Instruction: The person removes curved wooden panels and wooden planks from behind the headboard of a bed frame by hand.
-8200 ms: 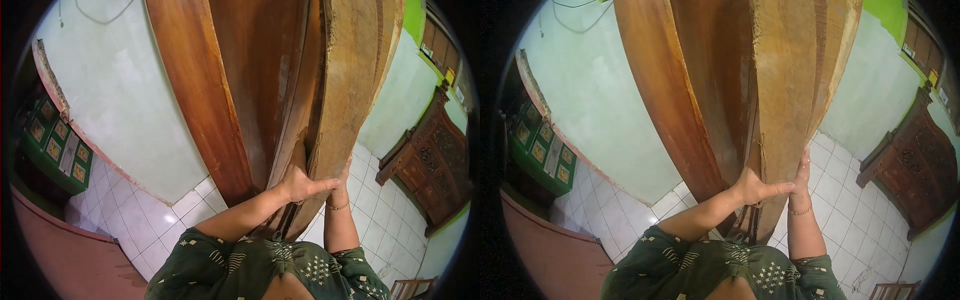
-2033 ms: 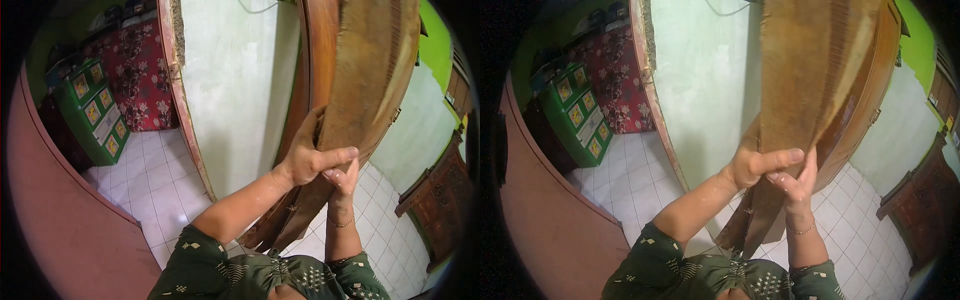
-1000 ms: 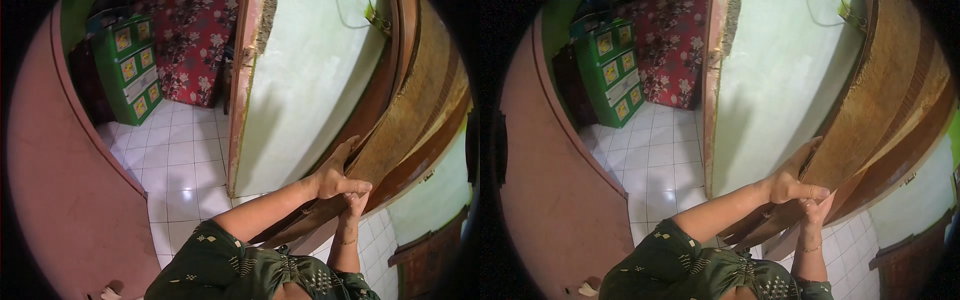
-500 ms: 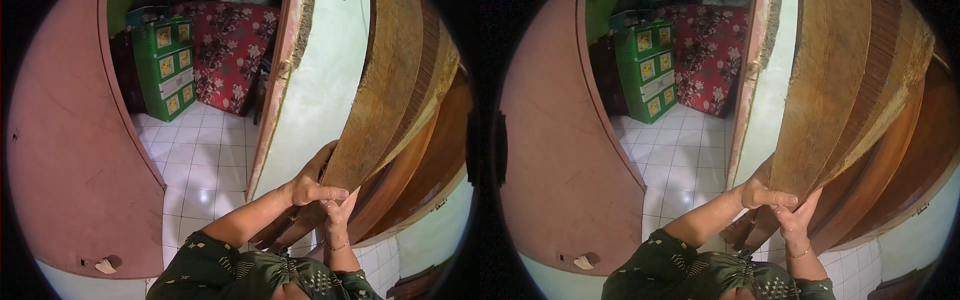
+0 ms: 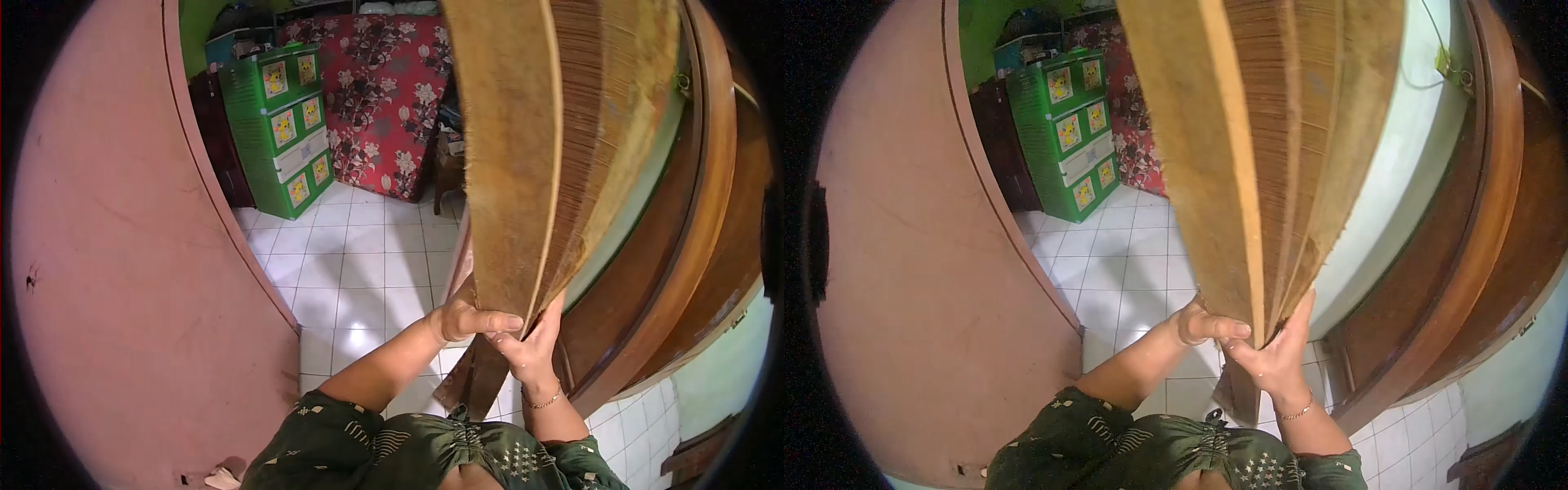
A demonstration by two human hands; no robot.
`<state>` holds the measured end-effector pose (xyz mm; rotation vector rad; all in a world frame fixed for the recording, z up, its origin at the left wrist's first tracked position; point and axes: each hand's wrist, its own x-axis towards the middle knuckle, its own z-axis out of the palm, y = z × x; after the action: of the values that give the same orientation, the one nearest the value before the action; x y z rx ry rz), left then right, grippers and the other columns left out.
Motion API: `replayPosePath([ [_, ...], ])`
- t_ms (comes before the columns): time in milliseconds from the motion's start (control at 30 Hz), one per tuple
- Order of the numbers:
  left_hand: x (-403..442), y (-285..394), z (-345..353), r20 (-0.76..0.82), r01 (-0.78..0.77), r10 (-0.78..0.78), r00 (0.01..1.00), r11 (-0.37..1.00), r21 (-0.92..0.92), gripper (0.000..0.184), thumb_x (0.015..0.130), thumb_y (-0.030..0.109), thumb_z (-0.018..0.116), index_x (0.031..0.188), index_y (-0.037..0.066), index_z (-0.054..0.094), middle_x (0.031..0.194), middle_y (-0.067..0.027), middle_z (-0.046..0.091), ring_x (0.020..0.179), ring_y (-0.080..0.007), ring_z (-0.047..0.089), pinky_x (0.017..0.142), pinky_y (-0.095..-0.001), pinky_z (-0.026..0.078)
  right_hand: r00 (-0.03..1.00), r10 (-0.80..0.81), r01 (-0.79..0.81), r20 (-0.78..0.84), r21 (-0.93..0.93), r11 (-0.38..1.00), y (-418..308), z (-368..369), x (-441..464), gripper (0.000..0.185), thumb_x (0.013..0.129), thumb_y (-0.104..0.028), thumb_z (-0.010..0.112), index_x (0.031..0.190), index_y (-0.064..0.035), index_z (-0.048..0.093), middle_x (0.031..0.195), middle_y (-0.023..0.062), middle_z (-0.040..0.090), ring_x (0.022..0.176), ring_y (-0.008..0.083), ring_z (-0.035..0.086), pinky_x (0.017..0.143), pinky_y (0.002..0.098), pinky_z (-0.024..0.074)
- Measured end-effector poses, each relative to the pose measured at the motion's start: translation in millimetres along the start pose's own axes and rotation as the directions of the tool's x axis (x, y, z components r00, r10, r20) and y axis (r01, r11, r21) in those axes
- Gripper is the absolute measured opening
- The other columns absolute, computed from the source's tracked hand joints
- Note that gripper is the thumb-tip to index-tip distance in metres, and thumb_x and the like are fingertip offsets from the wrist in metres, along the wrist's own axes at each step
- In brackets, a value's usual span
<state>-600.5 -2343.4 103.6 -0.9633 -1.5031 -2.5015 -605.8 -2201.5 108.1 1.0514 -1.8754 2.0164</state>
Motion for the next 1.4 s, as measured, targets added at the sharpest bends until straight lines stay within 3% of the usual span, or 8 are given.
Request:
replayPosePath([
  [200, -16, 29, -55, 0.031, 0.137, -0.143, 0.989, 0.979, 0.148, 0.072, 0.073, 0.019, 0.071, 0.133, 0.001, 0.033, 0.124, -0.0108, 0.047, 0.116, -0.0207, 0.045, 0.099, -0.0358, 0.035, 0.997, -0.012, 0.006, 0.08, 0.071, 0.997, 21, 46, 31, 0.087, 0.059, -0.018, 0.075, 0.13, -0.0005, 0.028, 0.118, 0.0106, 0.045, 0.107, 0.0208, 0.048, 0.095, 0.0341, 0.038],
  [367, -8, 36, -72, -0.043, 0.032, -0.022, 0.999, 0.968, 0.247, 0.074, 0.073, 0.023, 0.074, 0.131, 0.0, 0.034, 0.126, -0.0121, 0.042, 0.119, -0.0222, 0.04, 0.101, -0.0348, 0.033, 0.997, 0.034, -0.043, 0.073, 0.123, 0.991, 24, 65, 47, 0.087, 0.059, -0.02, 0.074, 0.13, -0.0006, 0.029, 0.117, 0.0102, 0.046, 0.107, 0.0206, 0.048, 0.094, 0.0333, 0.0386],
  [567, -4, 65, -94, 0.015, 0.107, -0.112, 0.994, 0.973, 0.205, 0.073, 0.069, 0.021, 0.079, 0.128, 0.0, 0.041, 0.119, -0.0116, 0.052, 0.111, -0.0207, 0.048, 0.096, -0.033, 0.039, 0.998, 0.018, -0.019, 0.059, 0.014, 1.0, 36, 78, 55, 0.086, 0.061, -0.012, 0.073, 0.132, -0.0008, 0.027, 0.12, 0.0111, 0.045, 0.109, 0.0207, 0.048, 0.095, 0.0336, 0.0385],
  [733, -1, 67, -116, -0.031, 0.105, -0.102, 0.994, 0.983, 0.152, 0.056, 0.069, 0.015, 0.078, 0.117, 0.001, 0.054, 0.11, -0.0089, 0.059, 0.103, -0.0182, 0.054, 0.09, -0.0316, 0.043, 0.996, 0.032, -0.035, 0.083, 0.035, 0.999, 49, 90, 71, 0.098, 0.06, -0.013, 0.077, 0.138, 0.0001, 0.02, 0.123, 0.013, 0.045, 0.113, 0.0222, 0.046, 0.098, 0.0347, 0.0363],
  [833, 5, 64, -134, -0.056, 0.106, -0.1, 0.993, 0.987, 0.122, 0.055, 0.069, 0.011, 0.077, 0.117, 0.001, 0.054, 0.112, -0.0088, 0.059, 0.104, -0.018, 0.054, 0.089, -0.031, 0.044, 0.996, -0.009, 0.013, 0.087, -0.044, 0.999, 61, 96, 84, 0.082, 0.061, -0.009, 0.07, 0.131, -0.0013, 0.029, 0.118, 0.0102, 0.046, 0.109, 0.0202, 0.047, 0.095, 0.0321, 0.0384],
  [1233, 61, 36, -196, -0.222, 0.094, -0.058, 0.973, 0.983, 0.156, 0.055, 0.074, 0.011, 0.072, 0.123, 0.0, 0.048, 0.113, -0.0083, 0.058, 0.106, -0.0179, 0.054, 0.091, -0.031, 0.043, 0.98, -0.043, 0.007, 0.195, 0.18, 0.984, 132, 87, 169, 0.103, 0.061, -0.018, 0.079, 0.14, 0.0023, 0.017, 0.131, 0.0141, 0.041, 0.122, 0.025, 0.04, 0.103, 0.036, 0.0311],
  [1367, 67, 30, -217, -0.257, 0.101, -0.033, 0.966, 0.961, 0.257, 0.059, 0.073, 0.012, 0.071, 0.125, -0.002, 0.045, 0.114, -0.0106, 0.057, 0.107, -0.0203, 0.054, 0.092, -0.0327, 0.043, 0.967, -0.029, 0.015, 0.253, 0.056, 0.998, 164, 83, 186, 0.11, 0.056, -0.019, 0.077, 0.142, 0.0056, 0.013, 0.135, 0.0189, 0.033, 0.128, 0.0278, 0.033, 0.107, 0.0376, 0.0251],
  [1400, 71, 35, -215, -0.276, 0.134, -0.061, 0.959, 0.957, 0.257, 0.06, 0.073, 0.013, 0.072, 0.124, -0.003, 0.045, 0.114, -0.0116, 0.057, 0.107, -0.0209, 0.054, 0.092, -0.0338, 0.043, 0.963, -0.071, 0.08, 0.262, -0.023, 0.997, 167, 80, 189, 0.108, 0.062, -0.024, 0.082, 0.142, 0.0023, 0.015, 0.136, 0.0151, 0.036, 0.125, 0.0254, 0.037, 0.105, 0.0365, 0.0294],
])
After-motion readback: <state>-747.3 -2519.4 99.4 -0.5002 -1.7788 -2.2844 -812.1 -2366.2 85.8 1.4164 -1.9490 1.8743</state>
